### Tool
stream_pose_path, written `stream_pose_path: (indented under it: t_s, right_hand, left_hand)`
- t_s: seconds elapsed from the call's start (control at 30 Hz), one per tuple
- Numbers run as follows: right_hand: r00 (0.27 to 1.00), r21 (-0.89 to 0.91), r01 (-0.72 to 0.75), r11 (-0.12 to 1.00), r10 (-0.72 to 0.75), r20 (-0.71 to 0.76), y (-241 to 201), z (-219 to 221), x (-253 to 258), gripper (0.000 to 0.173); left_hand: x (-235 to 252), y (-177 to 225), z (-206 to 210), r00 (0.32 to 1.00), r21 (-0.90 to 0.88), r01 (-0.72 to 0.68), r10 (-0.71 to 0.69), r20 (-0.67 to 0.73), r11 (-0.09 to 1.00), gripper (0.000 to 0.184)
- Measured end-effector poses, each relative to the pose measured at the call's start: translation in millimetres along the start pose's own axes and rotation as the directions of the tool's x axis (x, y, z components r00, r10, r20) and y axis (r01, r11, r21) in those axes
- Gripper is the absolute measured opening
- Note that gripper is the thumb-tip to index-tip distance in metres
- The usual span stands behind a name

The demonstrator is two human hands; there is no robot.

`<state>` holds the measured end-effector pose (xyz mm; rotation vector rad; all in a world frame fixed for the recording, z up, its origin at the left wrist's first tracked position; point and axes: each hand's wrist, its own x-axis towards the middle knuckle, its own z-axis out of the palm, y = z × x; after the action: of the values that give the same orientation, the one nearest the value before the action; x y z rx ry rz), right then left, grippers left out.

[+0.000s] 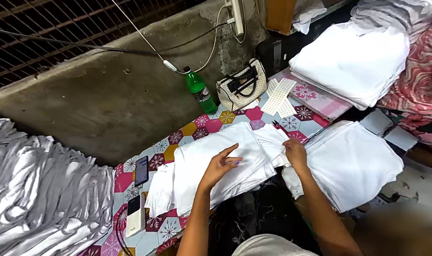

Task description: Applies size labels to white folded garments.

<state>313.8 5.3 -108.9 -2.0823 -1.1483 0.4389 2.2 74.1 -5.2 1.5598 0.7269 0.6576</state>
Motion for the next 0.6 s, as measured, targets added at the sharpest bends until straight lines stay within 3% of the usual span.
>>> stream_pose_path:
  t_s: [0.07, 0.1, 0.13, 0.2, 0.27, 0.33, 0.4, 0.47, 0.5, 0.57, 0.6]
  right_hand:
    - [0.989, -0.036, 0.046, 0.998, -0.050, -0.138, -25.6, -9.9, -7.8, 0.027]
    - [0.985, -0.024, 0.097, 0.995, -0.099, -0.143, -45.3, -12.0, -11.3, 0.028]
    - [0.981, -0.001, 0.161, 0.987, -0.160, -0.108, -67.5, -9.0, -16.6, 0.028]
    - [0.945, 0.106, 0.324, 0.940, -0.327, 0.008, -109.2, 20.7, -30.7, 0.029]
    - [0.835, 0.206, 0.474, 0.856, -0.511, 0.205, -131.5, 70.6, -41.3, 0.034]
    - [0.693, 0.136, 0.607, 0.783, -0.605, 0.392, -118.5, 118.8, -30.2, 0.045]
    - [0.700, -0.033, 0.619, 0.784, -0.533, 0.476, -85.8, 141.7, -1.5, 0.052]
    - [0.807, -0.178, 0.553, 0.814, -0.470, 0.357, -73.7, 133.7, 31.4, 0.052]
    - [0.850, -0.195, 0.503, 0.842, -0.442, 0.287, -77.2, 123.8, 47.4, 0.056]
    - [0.911, -0.107, 0.367, 0.924, -0.333, 0.245, -85.2, 109.1, 78.2, 0.070]
    - [0.924, -0.012, 0.279, 0.960, -0.265, 0.277, -88.1, 108.1, 93.1, 0.078]
  left_hand:
    - [-0.8, -20.4, -12.6, 0.960, 0.079, -0.020, 0.041, -0.277, 0.997, 0.034]
    - [2.4, -40.6, -17.1, 0.929, 0.239, 0.018, 0.073, -0.363, 0.971, 0.033]
    - [3.8, -64.3, -15.2, 0.934, 0.433, 0.080, 0.084, -0.346, 0.898, 0.037]
    - [-1.3, -107.7, 18.9, 0.996, 0.737, 0.059, 0.007, -0.086, 0.673, 0.051]
    - [-16.6, -123.6, 66.4, 0.983, 0.817, -0.158, 0.011, 0.183, 0.555, 0.053]
    - [-24.8, -112.6, 74.2, 0.936, 0.724, -0.261, -0.015, 0.351, 0.639, 0.048]
    - [-29.1, -92.4, 38.0, 0.932, 0.542, -0.216, 0.005, 0.363, 0.813, 0.036]
    - [-32.7, -78.0, -18.7, 0.994, 0.513, -0.106, 0.091, 0.053, 0.852, 0.028]
    - [-32.4, -76.1, -51.3, 0.976, 0.554, -0.018, 0.135, -0.171, 0.832, 0.029]
    - [-25.4, -89.5, -118.3, 0.812, 0.558, 0.240, 0.151, -0.564, 0.794, 0.035]
    - [-19.6, -103.3, -149.5, 0.724, 0.511, 0.367, 0.106, -0.682, 0.777, 0.044]
